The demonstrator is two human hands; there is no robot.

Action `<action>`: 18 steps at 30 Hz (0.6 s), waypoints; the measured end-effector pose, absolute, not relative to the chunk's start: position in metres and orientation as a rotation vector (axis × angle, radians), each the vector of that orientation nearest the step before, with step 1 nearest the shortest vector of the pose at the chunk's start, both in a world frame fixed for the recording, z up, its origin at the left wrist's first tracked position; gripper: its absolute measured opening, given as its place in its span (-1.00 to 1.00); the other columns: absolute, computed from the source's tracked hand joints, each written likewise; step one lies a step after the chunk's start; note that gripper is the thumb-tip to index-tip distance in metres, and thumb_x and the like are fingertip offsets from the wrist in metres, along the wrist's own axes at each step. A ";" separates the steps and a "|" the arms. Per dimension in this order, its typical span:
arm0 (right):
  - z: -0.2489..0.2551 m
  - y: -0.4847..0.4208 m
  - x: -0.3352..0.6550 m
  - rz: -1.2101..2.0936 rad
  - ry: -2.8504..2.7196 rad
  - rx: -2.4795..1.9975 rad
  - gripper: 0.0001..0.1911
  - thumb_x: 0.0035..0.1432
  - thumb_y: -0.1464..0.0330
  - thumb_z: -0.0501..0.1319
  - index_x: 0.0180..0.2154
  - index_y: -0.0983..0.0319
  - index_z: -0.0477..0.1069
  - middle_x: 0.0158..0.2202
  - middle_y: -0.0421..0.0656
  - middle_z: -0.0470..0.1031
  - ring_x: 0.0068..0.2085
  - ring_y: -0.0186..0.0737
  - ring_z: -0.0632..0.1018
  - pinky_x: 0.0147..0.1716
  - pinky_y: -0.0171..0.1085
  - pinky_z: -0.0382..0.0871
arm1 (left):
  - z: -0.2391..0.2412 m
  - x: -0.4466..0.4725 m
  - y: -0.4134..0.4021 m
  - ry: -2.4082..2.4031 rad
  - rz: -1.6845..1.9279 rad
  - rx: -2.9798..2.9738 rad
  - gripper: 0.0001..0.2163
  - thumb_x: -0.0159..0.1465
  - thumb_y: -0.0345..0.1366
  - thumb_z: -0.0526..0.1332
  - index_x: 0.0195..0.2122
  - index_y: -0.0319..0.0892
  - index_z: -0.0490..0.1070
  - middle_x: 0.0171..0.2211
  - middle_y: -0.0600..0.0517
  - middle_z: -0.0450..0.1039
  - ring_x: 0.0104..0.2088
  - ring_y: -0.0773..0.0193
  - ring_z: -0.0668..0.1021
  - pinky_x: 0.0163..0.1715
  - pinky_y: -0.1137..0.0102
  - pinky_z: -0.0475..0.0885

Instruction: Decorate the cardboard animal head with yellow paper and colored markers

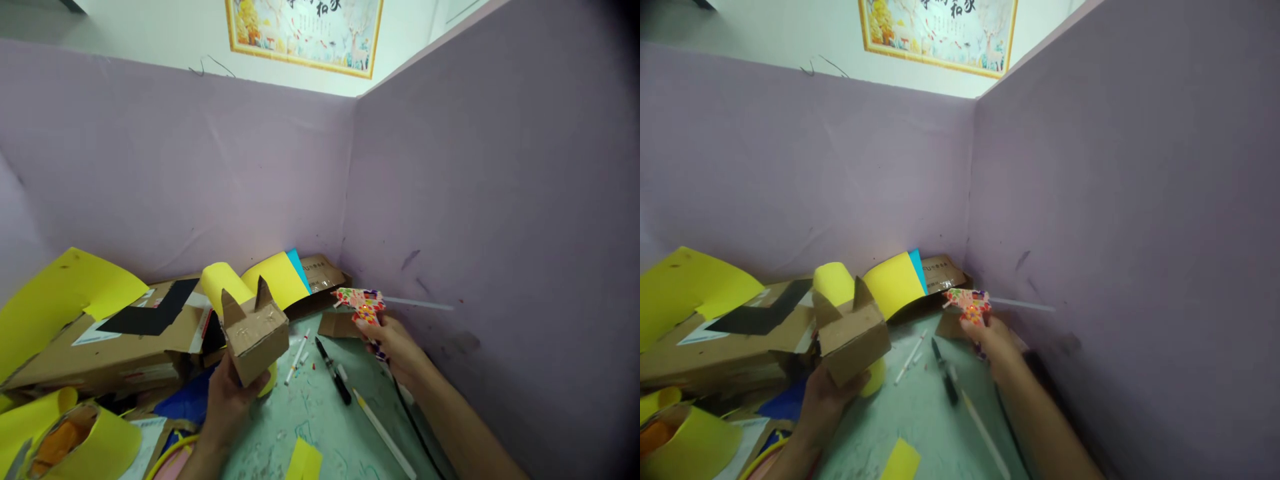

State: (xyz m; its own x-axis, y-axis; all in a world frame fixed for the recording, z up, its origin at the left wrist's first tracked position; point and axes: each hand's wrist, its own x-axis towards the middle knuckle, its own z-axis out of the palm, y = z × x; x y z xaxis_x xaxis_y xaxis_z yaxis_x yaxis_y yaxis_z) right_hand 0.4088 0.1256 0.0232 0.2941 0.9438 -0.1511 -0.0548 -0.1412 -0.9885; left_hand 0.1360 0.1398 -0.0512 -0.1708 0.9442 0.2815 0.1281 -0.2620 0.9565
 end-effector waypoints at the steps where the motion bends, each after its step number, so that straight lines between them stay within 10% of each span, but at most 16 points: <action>1: 0.016 0.139 0.408 1.105 -0.862 -1.443 -0.82 0.10 0.37 0.25 -0.26 0.34 0.39 -0.46 -0.24 0.41 -0.50 -0.40 0.43 -0.53 -0.40 0.31 | -0.052 0.136 0.139 1.275 1.504 1.400 -0.57 -0.15 -0.16 0.41 -0.26 -0.20 0.40 -0.30 -0.05 0.59 -0.29 0.01 0.58 -0.36 0.31 0.50; 6: -0.015 0.185 0.395 1.095 -0.810 -1.517 -0.68 0.24 0.28 0.15 0.00 0.26 0.32 -0.02 -0.07 0.40 -0.11 -0.16 0.50 -0.17 -0.08 0.45 | -0.053 0.140 0.134 1.232 1.462 1.424 -0.65 -0.14 -0.20 0.40 -0.33 -0.18 0.40 -0.30 -0.05 0.60 -0.30 0.01 0.60 -0.42 0.33 0.51; 18: -0.044 0.170 0.387 0.798 -1.206 -1.783 -0.70 0.19 0.31 0.19 -0.04 0.26 0.36 0.00 -0.08 0.40 -0.05 -0.12 0.47 -0.09 -0.06 0.38 | -0.045 0.147 0.129 1.204 1.352 1.431 -0.56 -0.15 -0.28 0.40 -0.21 -0.16 0.39 -0.21 -0.04 0.59 -0.18 -0.01 0.57 -0.22 0.26 0.49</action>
State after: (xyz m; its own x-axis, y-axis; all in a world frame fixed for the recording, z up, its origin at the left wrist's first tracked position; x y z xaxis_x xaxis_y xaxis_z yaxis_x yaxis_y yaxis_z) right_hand 0.3868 0.1700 -0.0443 0.3401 0.9387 -0.0560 0.4179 -0.2043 -0.8852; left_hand 0.1468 0.1290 -0.0447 -0.0286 0.9749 0.2209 0.1069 -0.2168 0.9703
